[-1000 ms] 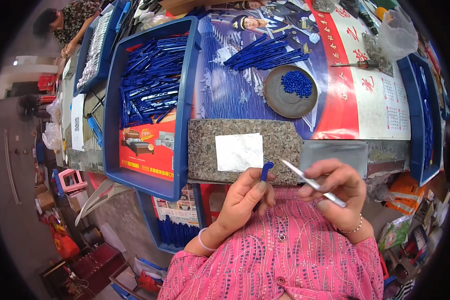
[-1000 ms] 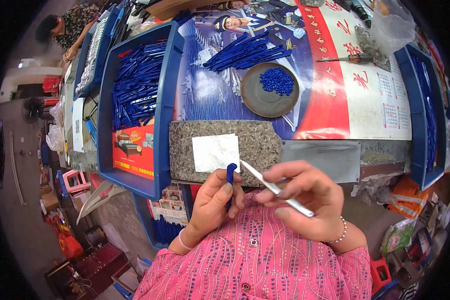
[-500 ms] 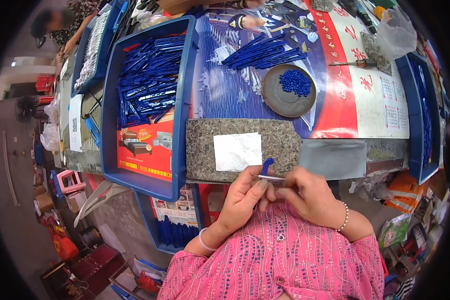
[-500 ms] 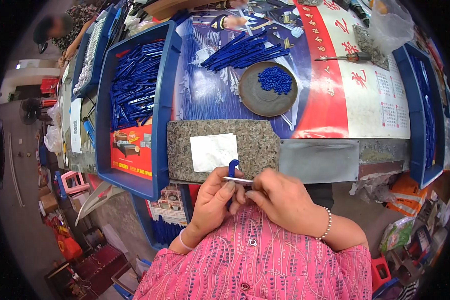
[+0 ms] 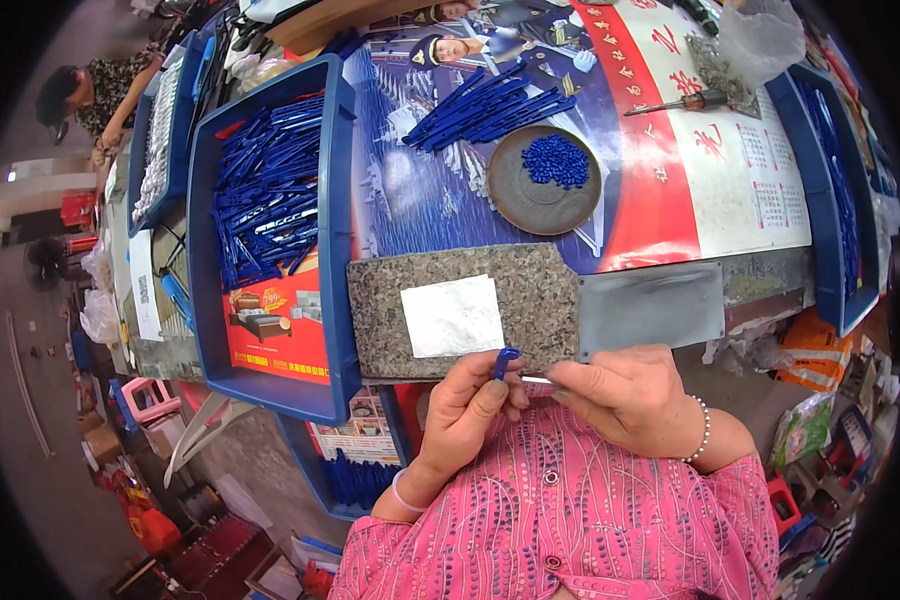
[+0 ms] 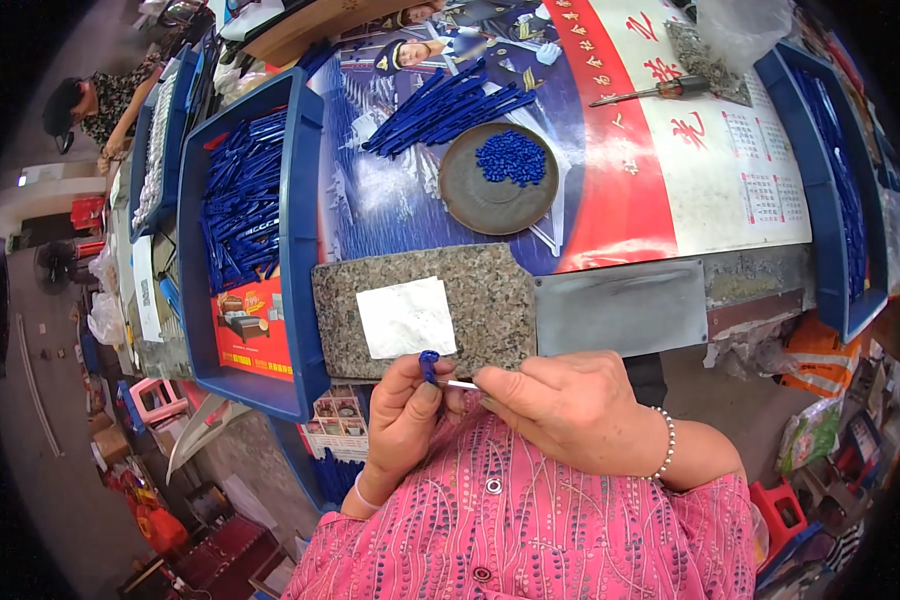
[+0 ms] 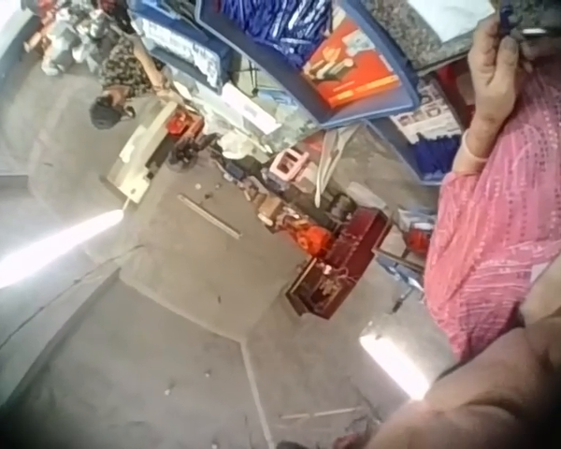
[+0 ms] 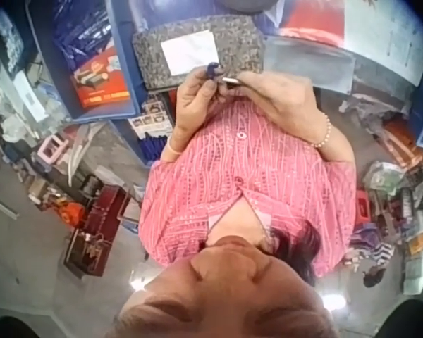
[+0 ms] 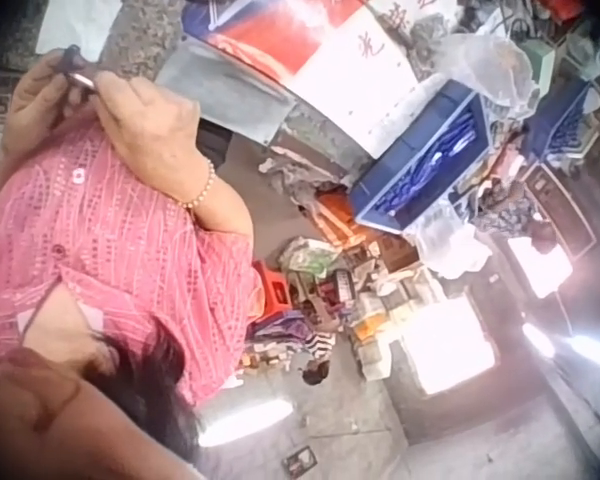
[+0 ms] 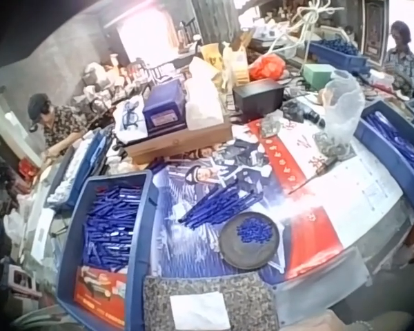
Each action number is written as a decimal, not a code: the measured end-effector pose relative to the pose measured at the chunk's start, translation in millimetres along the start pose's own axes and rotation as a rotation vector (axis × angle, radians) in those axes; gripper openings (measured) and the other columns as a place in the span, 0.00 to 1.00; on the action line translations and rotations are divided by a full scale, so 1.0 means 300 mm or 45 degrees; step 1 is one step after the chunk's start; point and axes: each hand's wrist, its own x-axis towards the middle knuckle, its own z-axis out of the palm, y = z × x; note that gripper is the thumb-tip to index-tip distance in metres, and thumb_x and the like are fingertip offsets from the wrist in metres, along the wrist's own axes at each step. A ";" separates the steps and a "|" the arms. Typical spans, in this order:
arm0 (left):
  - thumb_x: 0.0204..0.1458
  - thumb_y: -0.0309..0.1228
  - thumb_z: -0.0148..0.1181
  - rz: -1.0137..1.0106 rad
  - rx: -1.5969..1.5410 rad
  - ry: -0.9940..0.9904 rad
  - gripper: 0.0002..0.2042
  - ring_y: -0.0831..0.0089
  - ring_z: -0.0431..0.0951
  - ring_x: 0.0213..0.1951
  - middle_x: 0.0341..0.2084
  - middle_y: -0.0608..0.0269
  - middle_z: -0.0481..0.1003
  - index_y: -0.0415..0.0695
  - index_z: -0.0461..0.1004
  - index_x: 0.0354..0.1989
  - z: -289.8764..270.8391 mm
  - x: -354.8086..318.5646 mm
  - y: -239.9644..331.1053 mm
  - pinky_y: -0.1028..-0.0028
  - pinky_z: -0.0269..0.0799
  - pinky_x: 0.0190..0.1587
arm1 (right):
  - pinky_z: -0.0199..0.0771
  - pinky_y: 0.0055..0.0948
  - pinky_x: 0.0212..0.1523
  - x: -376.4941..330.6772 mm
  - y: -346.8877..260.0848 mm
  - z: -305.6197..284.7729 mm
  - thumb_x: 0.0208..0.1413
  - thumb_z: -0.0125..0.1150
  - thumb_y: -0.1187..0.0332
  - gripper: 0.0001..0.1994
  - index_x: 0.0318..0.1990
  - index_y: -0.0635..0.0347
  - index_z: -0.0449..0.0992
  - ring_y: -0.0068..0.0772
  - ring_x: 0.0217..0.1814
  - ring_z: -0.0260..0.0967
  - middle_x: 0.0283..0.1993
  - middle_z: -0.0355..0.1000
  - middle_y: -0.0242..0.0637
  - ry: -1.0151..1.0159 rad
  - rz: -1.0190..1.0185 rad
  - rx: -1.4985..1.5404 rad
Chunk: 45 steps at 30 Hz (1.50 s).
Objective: Manually assemble small blue plastic components using a small tool at a workstation.
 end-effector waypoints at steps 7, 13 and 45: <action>0.61 0.32 0.42 -0.211 -0.241 -0.123 0.13 0.78 0.69 0.22 0.27 0.60 0.70 0.38 0.61 0.50 0.001 0.013 0.024 0.82 0.66 0.27 | 0.59 0.30 0.14 0.005 0.009 0.002 0.40 0.65 0.74 0.15 0.40 0.59 0.73 0.31 0.14 0.61 0.16 0.59 0.32 0.010 -0.002 -0.065; 0.61 0.33 0.40 -0.324 -0.426 -0.131 0.13 0.76 0.68 0.16 0.25 0.58 0.69 0.39 0.61 0.49 0.004 0.025 0.031 0.81 0.64 0.20 | 0.59 0.30 0.13 0.007 0.016 0.018 0.40 0.64 0.74 0.15 0.39 0.59 0.74 0.30 0.13 0.61 0.15 0.58 0.31 0.038 0.010 -0.130; 0.59 0.26 0.47 -0.202 0.359 -0.034 0.13 0.83 0.66 0.19 0.25 0.63 0.71 0.37 0.63 0.51 0.013 0.014 0.018 0.84 0.61 0.23 | 0.64 0.30 0.15 0.021 0.027 -0.039 0.39 0.60 0.69 0.13 0.36 0.56 0.73 0.31 0.17 0.67 0.18 0.61 0.30 -0.243 0.018 -0.341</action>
